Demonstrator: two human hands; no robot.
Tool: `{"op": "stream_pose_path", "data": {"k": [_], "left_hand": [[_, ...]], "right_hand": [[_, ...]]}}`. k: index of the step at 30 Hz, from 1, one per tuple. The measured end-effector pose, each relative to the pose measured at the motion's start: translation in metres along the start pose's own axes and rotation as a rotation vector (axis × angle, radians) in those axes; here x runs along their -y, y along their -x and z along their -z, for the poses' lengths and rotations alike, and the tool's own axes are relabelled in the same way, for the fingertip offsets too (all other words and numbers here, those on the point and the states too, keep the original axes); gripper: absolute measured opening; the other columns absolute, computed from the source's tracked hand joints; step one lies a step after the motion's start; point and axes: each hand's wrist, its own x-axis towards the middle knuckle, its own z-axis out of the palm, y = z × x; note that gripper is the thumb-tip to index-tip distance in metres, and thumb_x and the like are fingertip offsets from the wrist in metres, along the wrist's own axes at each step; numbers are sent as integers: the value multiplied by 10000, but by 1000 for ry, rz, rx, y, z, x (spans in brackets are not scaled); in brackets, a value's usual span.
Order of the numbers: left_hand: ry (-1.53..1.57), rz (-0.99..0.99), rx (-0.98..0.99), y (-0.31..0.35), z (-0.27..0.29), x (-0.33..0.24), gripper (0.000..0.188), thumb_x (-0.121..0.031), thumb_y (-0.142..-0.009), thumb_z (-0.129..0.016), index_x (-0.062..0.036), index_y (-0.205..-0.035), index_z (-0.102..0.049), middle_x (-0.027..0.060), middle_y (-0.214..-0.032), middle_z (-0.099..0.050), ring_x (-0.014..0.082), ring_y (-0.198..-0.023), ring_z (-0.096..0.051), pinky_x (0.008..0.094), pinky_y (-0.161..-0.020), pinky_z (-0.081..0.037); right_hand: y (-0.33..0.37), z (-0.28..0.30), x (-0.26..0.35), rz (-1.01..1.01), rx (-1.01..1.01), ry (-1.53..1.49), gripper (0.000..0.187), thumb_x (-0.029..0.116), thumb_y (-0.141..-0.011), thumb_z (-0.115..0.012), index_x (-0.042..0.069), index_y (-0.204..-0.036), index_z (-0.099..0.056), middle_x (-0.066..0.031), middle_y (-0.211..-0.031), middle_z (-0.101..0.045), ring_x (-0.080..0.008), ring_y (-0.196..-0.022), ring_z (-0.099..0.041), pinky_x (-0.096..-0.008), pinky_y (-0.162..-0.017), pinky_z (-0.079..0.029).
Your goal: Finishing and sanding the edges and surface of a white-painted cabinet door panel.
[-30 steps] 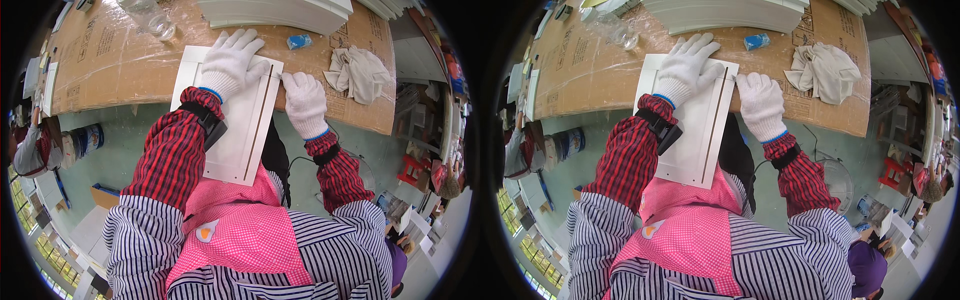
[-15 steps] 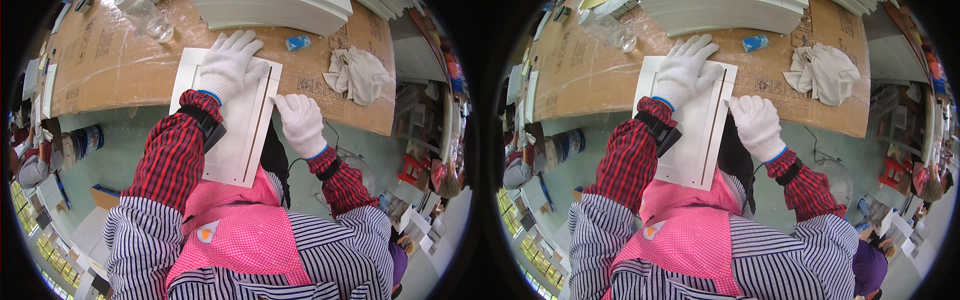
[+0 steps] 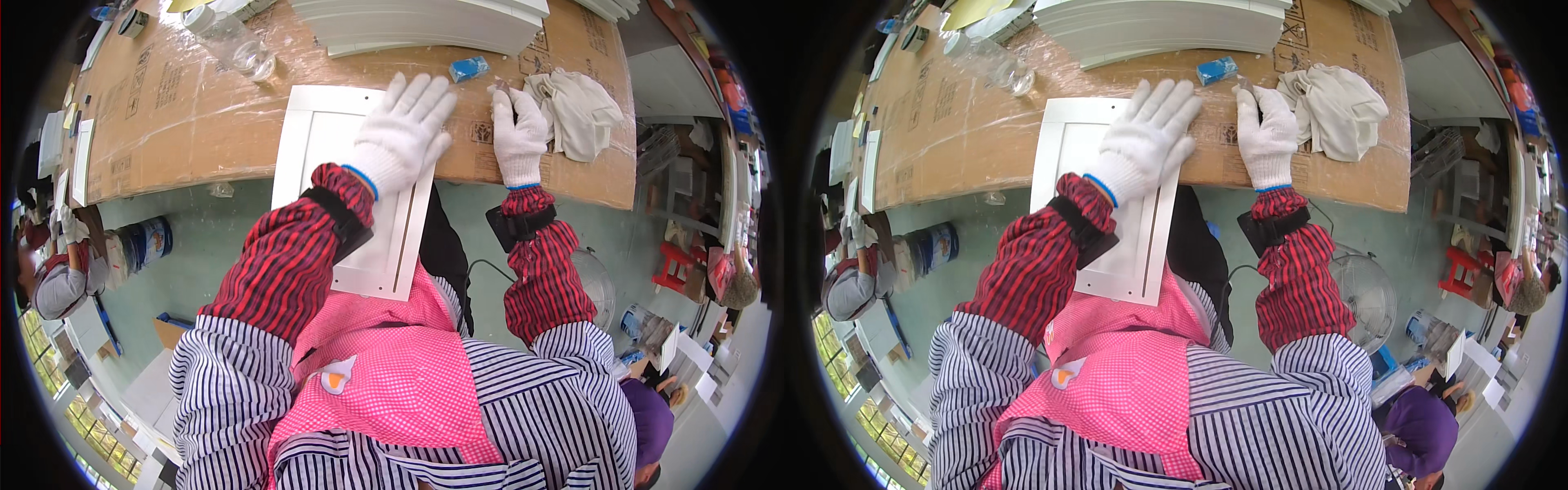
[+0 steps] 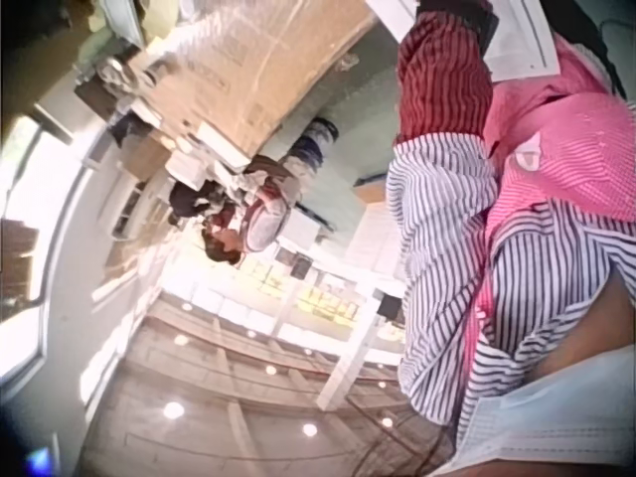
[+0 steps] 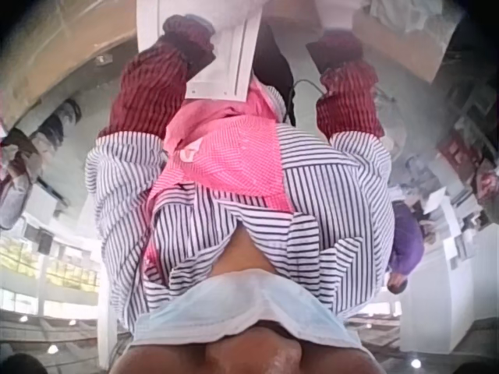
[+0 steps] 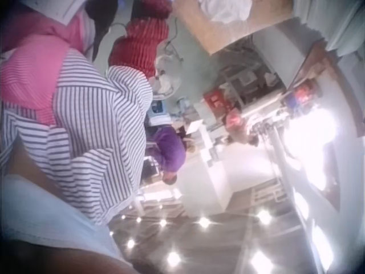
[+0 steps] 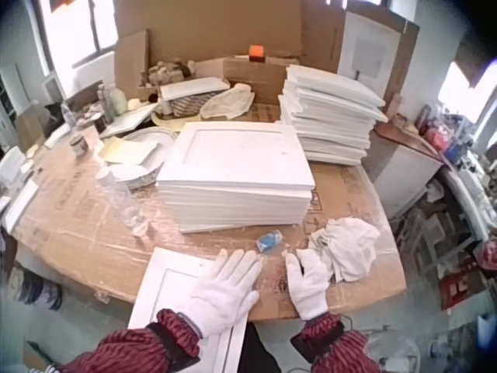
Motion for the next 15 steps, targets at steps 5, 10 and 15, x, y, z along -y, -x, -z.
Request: {"op": "stream_pose_path", "data": {"k": [5,10,15], "left_hand": [[291,-266,398,71,57,-37,564,-262,-1004,-611,-55,-1514,-488,178,-1655,-372,346,-1554,-305,541,-1295,-210],[1249,246,845,161,130,-38,383,-295,-1055,-598,7,-1264,-707,172,-1216,-729,272,-1263,-644,496,-1147,-441],[749,1350,684,203,157,82,581,-481,-1084,-503,51,-1067,-735,57,-687,-686,176,-664,-670,314,-750,-589]], "right_hand": [[-1,1,0,74,19,36,197,156,-987,-668,-17,-1030,-751,-175,-905,-721,-291,-832,-694,-373,-785,-533],[2,2,-13,-31,96,-43,258,186,-1007,-663,-22,-1136,-747,-175,-1040,-764,-246,-946,-726,-340,-867,-549],[11,2,4,-34,130,-107,315,180,-1016,-667,-8,-1265,-710,-155,-1127,-778,-194,-1029,-730,-302,-948,-543]]}}
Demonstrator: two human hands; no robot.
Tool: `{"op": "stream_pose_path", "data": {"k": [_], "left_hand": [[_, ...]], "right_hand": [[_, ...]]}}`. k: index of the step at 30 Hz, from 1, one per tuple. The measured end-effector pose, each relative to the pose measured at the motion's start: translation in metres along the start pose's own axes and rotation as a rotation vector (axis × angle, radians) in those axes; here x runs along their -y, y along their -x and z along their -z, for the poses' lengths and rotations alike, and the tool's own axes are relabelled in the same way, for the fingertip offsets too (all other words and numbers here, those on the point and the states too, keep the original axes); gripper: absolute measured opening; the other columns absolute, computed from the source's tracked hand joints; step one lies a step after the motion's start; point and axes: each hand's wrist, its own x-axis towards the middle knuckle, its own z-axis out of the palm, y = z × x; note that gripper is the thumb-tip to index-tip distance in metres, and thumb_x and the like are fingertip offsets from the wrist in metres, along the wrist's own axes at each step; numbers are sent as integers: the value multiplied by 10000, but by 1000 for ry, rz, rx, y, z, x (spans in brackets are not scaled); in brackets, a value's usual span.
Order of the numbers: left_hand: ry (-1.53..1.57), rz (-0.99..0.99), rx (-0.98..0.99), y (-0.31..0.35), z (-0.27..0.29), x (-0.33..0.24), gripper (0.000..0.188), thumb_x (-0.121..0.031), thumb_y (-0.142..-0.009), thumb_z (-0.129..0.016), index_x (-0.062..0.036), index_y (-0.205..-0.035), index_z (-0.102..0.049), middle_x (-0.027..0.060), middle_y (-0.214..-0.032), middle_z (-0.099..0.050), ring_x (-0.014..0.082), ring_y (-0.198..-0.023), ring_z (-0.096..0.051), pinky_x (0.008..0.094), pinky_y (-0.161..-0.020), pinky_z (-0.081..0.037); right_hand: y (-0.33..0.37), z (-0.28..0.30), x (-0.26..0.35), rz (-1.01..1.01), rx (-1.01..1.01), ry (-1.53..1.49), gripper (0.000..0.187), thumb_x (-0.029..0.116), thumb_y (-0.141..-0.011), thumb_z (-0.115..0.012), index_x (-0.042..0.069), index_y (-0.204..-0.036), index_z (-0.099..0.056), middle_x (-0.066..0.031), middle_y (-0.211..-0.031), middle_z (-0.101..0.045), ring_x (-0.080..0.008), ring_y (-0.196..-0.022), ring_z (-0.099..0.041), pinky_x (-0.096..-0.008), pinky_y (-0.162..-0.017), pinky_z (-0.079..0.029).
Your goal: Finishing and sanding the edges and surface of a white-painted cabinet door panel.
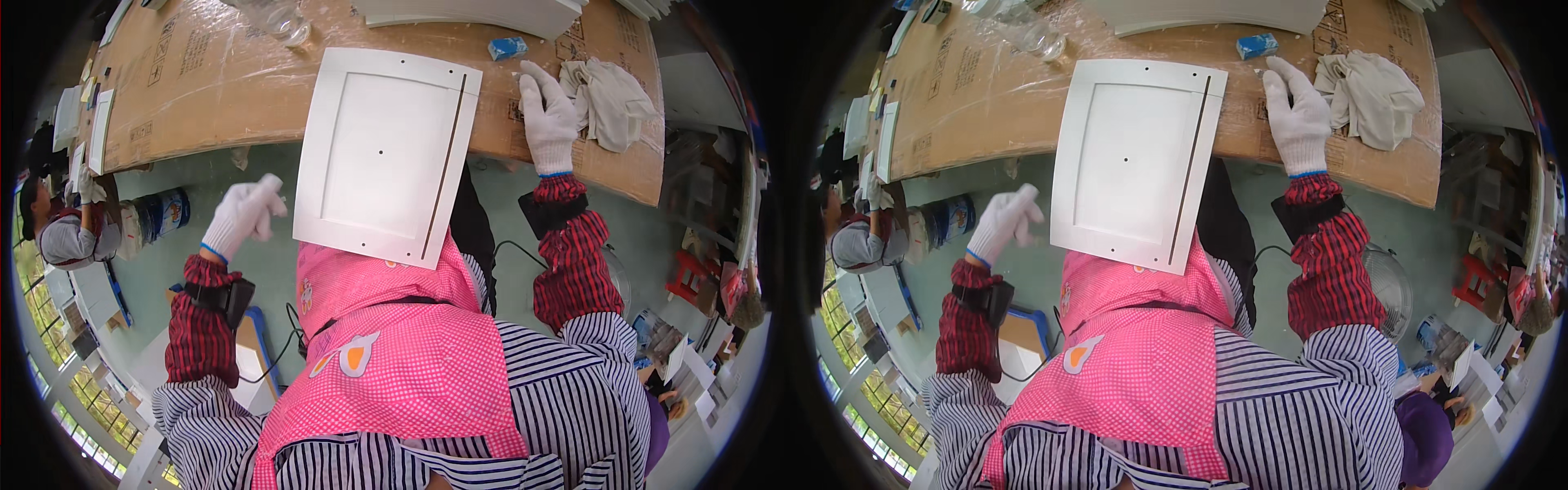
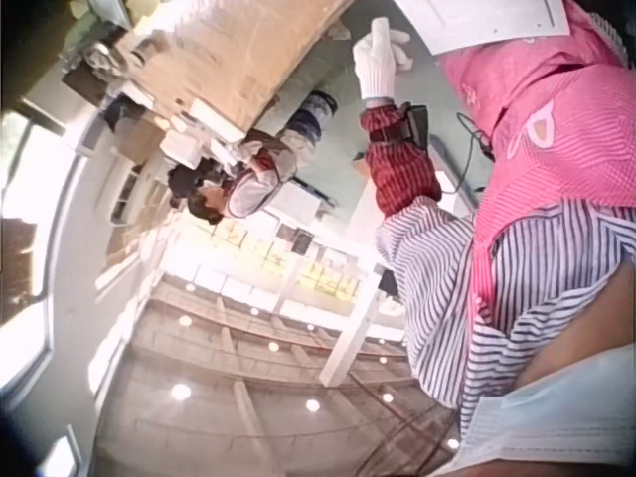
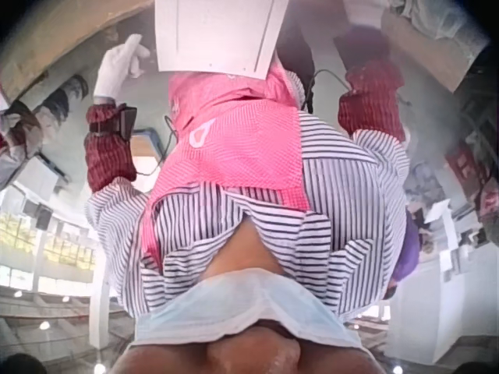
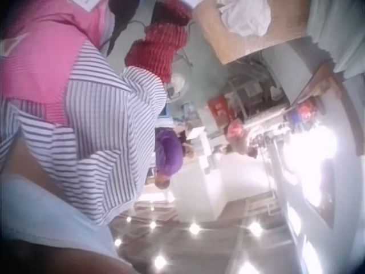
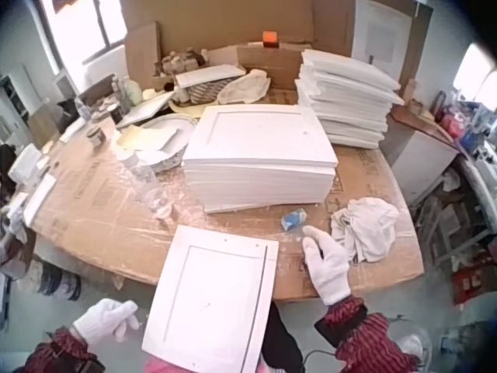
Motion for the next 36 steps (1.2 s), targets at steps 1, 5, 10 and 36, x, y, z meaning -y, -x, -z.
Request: {"op": "stream_pose_path", "data": {"k": [1,5,10,36], "left_hand": [[92,-68,-77,-11,4,14,618,-530,-1080,-478,36,-1083,-725,37,-701,-669,168,-675,-655,324,-782,-583],[778,-144,128,-53,-52,26,647,-578,-1079,-465,-9,-1333,-637,44,-1210,-690,158,-1105,-646,348,-1013,-505],[694,-158,89,-42,-94,-26,564,-488,-1060,-588,0,-1339,-634,41,-1195,-698,145,-1051,-669,323,-912,-555],[1483,-316,-137,15,-201,-11,551,-386,-1092,-562,-51,-1515,-454,126,-1425,-591,277,-1235,-645,441,-980,-598]], "right_hand": [[9,0,6,-40,43,-28,311,170,-1016,-665,-5,-1269,-710,-156,-1136,-777,-189,-1027,-730,-298,-950,-541],[56,-7,45,257,301,285,233,144,-950,-704,100,-1176,-740,-60,-866,-672,-269,-778,-678,-361,-706,-546],[79,-11,44,575,236,649,247,152,-859,-703,165,-1103,-739,-6,-746,-552,-234,-639,-579,-387,-577,-482],[145,30,48,272,47,252,328,83,-877,-758,110,-1203,-737,-99,-862,-668,-294,-771,-684,-388,-698,-548]]}}
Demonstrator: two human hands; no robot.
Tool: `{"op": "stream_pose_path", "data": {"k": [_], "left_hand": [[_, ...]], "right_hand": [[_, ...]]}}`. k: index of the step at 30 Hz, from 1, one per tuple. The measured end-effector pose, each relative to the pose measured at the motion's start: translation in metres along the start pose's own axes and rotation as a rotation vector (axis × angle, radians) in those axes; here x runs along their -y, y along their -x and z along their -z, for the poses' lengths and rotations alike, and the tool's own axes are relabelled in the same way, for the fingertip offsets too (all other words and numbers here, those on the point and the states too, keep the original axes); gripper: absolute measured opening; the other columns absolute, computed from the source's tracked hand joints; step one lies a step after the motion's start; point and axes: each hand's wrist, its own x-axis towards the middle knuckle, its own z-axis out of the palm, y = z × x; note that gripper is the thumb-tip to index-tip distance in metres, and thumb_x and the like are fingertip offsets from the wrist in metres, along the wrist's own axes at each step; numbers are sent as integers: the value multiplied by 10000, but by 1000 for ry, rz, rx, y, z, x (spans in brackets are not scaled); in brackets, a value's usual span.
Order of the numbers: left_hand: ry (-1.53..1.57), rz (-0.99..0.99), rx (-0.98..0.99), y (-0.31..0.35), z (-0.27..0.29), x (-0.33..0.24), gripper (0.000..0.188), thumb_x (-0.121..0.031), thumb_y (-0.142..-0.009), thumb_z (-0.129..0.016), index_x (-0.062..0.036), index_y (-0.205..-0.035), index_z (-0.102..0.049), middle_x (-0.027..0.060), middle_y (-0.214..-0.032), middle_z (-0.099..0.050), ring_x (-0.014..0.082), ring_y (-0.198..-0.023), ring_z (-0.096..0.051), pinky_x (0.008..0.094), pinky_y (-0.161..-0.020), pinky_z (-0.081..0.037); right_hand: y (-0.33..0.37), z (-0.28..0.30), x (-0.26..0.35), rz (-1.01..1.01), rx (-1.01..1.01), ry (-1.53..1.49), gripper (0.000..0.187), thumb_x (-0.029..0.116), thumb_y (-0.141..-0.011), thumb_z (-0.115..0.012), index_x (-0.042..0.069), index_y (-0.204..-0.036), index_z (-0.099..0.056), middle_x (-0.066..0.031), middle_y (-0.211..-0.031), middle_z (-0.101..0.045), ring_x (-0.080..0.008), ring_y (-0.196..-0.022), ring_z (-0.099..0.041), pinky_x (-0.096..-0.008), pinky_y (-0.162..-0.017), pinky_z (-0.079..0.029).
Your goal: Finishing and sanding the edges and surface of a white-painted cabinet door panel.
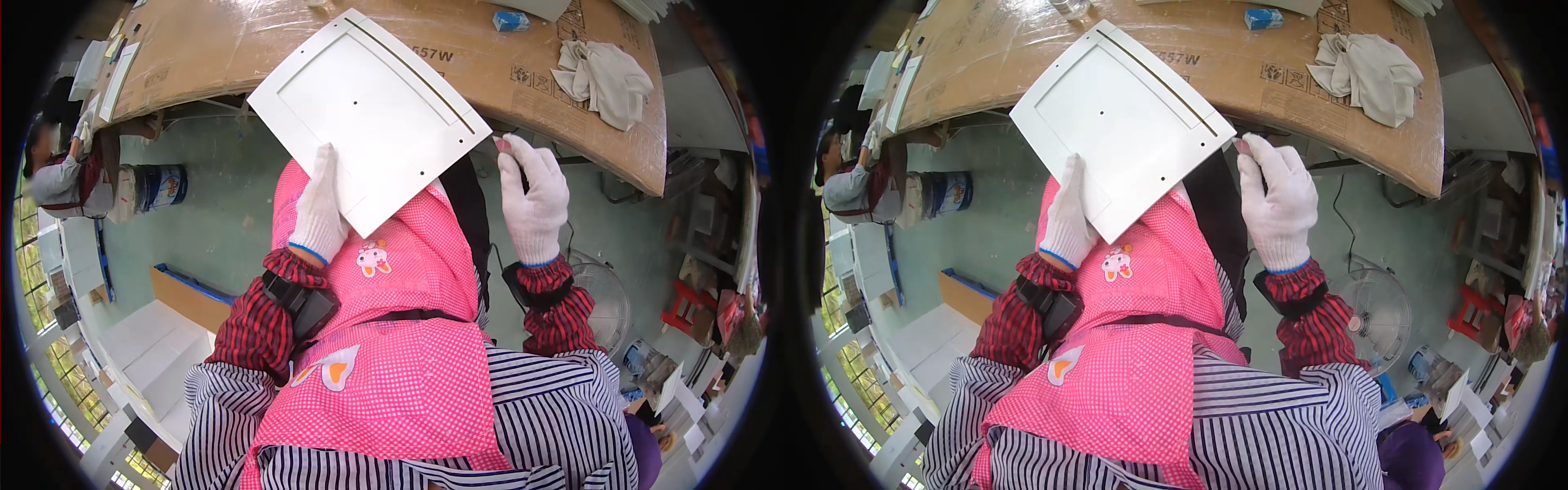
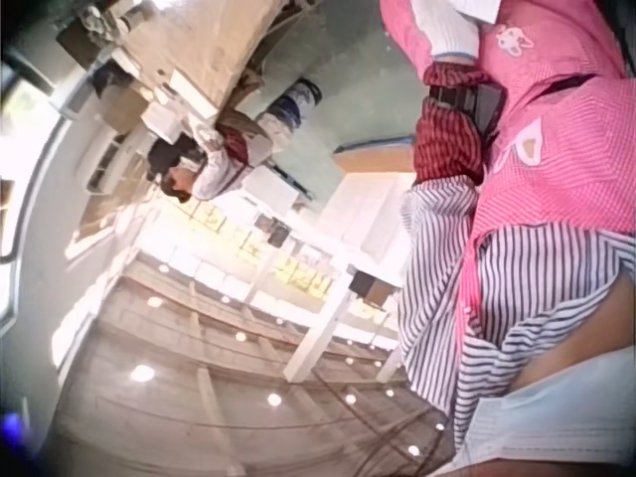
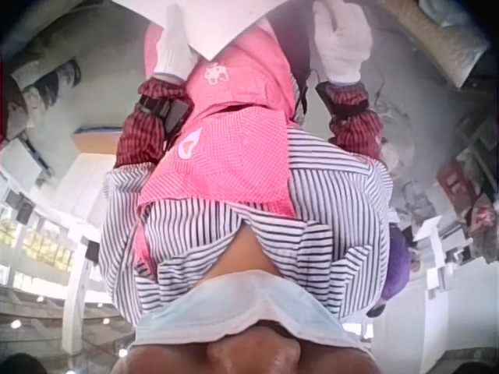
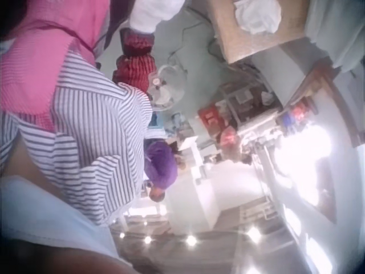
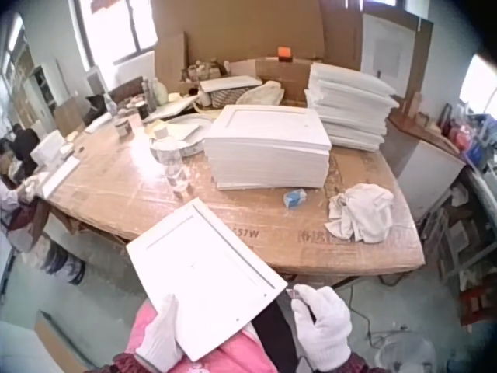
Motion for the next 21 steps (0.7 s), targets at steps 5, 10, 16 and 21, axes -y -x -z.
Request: {"op": "stream_pose_path", "data": {"k": [5,10,16,21], "left_hand": [[96,-15,32,6,-26,19,559,-370,-1092,-557,-47,-1524,-414,161,-1495,-539,333,-1367,-554,512,-1143,-479],[328,186,377,-4,-13,15,615,-413,-1105,-495,-24,-1557,-341,196,-1561,-473,383,-1432,-488,559,-1184,-419],[322,189,345,-7,-16,17,634,-453,-1113,-452,-32,-1569,-323,201,-1574,-456,389,-1442,-477,569,-1192,-402],[222,139,203,-1,-26,13,629,-450,-1118,-445,-33,-1572,-319,197,-1569,-456,383,-1444,-475,560,-1169,-432]], "right_hand": [[-42,-24,-1,125,113,311,223,179,-918,-695,139,-1135,-731,-71,-875,-637,-289,-813,-672,-404,-695,-543],[-20,-35,30,324,318,276,261,84,-831,-642,115,-1077,-720,-58,-913,-669,-280,-815,-683,-389,-659,-563],[-29,-31,30,343,286,191,280,79,-811,-645,111,-1079,-722,-56,-892,-684,-281,-776,-685,-384,-678,-568],[-27,-30,23,272,299,239,351,53,-806,-691,143,-1138,-763,-49,-850,-645,-276,-732,-639,-378,-642,-529]]}}
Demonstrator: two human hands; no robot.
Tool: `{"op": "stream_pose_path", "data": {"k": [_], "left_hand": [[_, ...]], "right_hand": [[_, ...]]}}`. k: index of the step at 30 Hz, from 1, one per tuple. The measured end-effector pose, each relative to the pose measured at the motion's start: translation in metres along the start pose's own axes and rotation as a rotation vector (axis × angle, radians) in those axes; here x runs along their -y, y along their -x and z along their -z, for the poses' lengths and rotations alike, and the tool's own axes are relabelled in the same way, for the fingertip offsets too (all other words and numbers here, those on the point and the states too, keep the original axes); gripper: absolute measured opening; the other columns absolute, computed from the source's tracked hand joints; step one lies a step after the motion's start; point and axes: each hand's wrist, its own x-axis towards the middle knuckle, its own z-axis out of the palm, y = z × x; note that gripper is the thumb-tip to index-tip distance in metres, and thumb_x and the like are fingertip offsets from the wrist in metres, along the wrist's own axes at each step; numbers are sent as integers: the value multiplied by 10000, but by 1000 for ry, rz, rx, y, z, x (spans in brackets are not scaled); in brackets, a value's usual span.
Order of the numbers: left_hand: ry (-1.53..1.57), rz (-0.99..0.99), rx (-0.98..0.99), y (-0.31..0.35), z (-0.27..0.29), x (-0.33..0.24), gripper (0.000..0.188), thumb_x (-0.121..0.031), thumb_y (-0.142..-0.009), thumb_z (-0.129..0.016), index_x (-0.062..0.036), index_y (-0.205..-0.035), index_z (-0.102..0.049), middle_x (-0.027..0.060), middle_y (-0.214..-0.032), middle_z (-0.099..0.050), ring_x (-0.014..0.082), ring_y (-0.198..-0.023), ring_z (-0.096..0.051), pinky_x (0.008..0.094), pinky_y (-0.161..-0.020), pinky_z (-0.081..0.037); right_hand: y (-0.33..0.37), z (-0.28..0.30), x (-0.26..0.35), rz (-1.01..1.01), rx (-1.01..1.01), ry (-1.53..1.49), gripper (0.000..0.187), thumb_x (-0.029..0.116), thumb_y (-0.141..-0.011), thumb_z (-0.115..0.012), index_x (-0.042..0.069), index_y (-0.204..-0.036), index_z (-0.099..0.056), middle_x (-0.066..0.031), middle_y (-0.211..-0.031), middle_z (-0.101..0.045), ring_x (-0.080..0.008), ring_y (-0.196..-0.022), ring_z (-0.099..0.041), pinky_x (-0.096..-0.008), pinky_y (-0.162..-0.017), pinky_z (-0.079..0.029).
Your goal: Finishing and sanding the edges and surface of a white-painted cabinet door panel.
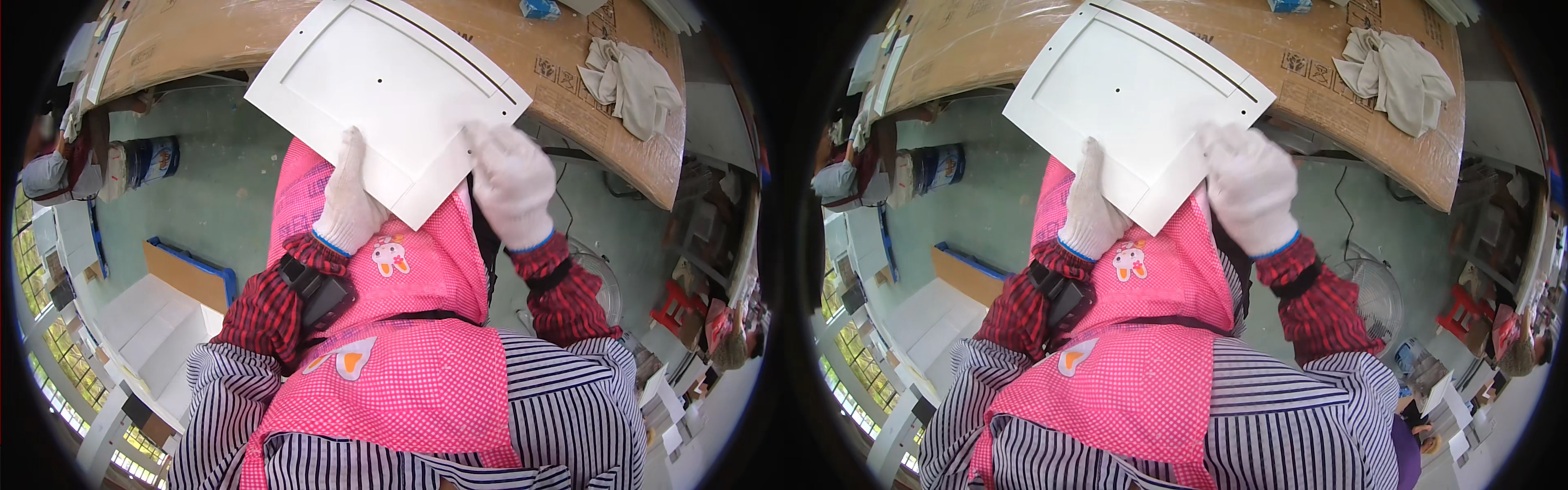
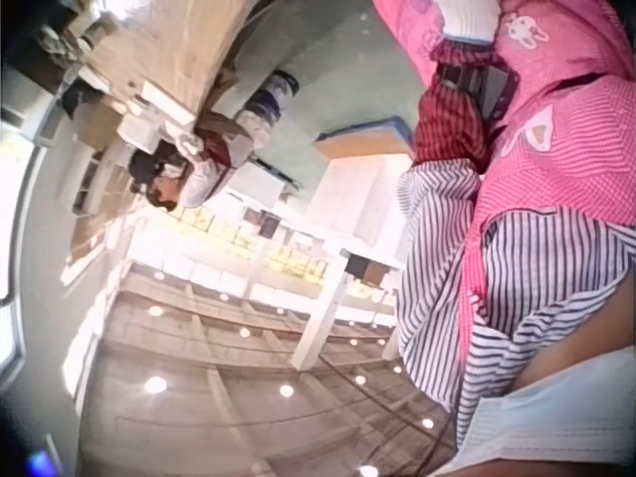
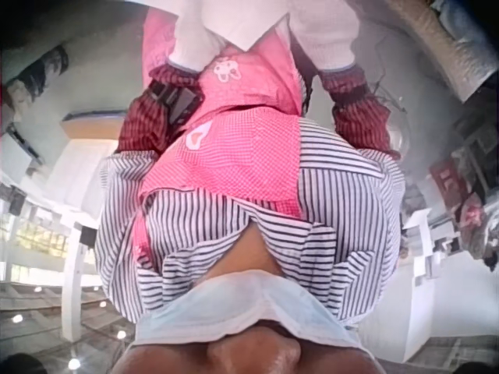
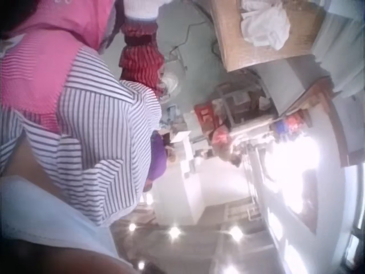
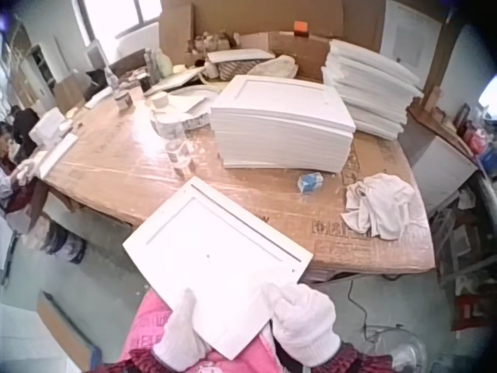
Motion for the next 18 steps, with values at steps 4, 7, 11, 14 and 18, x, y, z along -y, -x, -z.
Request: {"op": "stream_pose_path", "data": {"k": [4,7,11,14,18], "left_hand": [[-15,-48,41,-14,4,0,629,-491,-1114,-428,-58,-1562,-338,186,-1518,-497,369,-1386,-533,561,-1101,-499],[-47,-40,149,-20,5,-8,618,-463,-1125,-404,-23,-1553,-328,218,-1502,-507,381,-1363,-559,552,-1079,-533],[-120,-89,81,-33,-5,-13,623,-447,-1133,-381,7,-1552,-308,247,-1506,-498,390,-1337,-585,542,-1045,-568],[-147,-59,112,-37,-7,-14,637,-475,-1127,-379,17,-1530,-348,245,-1458,-548,384,-1278,-631,544,-985,-603],[-273,126,127,-43,4,-6,638,-497,-1114,-401,20,-1487,-419,238,-1368,-621,370,-1183,-688,523,-897,-643]], "right_hand": [[50,1,63,157,204,-232,389,70,-772,-713,134,-1154,-747,-3,-724,-531,-200,-639,-595,-333,-556,-495],[31,5,45,181,192,-250,284,110,-868,-687,126,-1149,-730,-19,-779,-586,-203,-639,-608,-351,-543,-502],[3,11,24,-186,76,-341,250,88,-861,-735,145,-1100,-775,-58,-763,-601,-244,-698,-651,-360,-596,-515],[-9,7,2,-264,-15,-289,221,108,-909,-727,130,-1123,-776,-86,-782,-611,-276,-704,-653,-367,-633,-518],[-13,-1,0,-288,120,-396,245,108,-901,-717,134,-1138,-773,-82,-797,-593,-287,-725,-639,-382,-641,-511]]}}
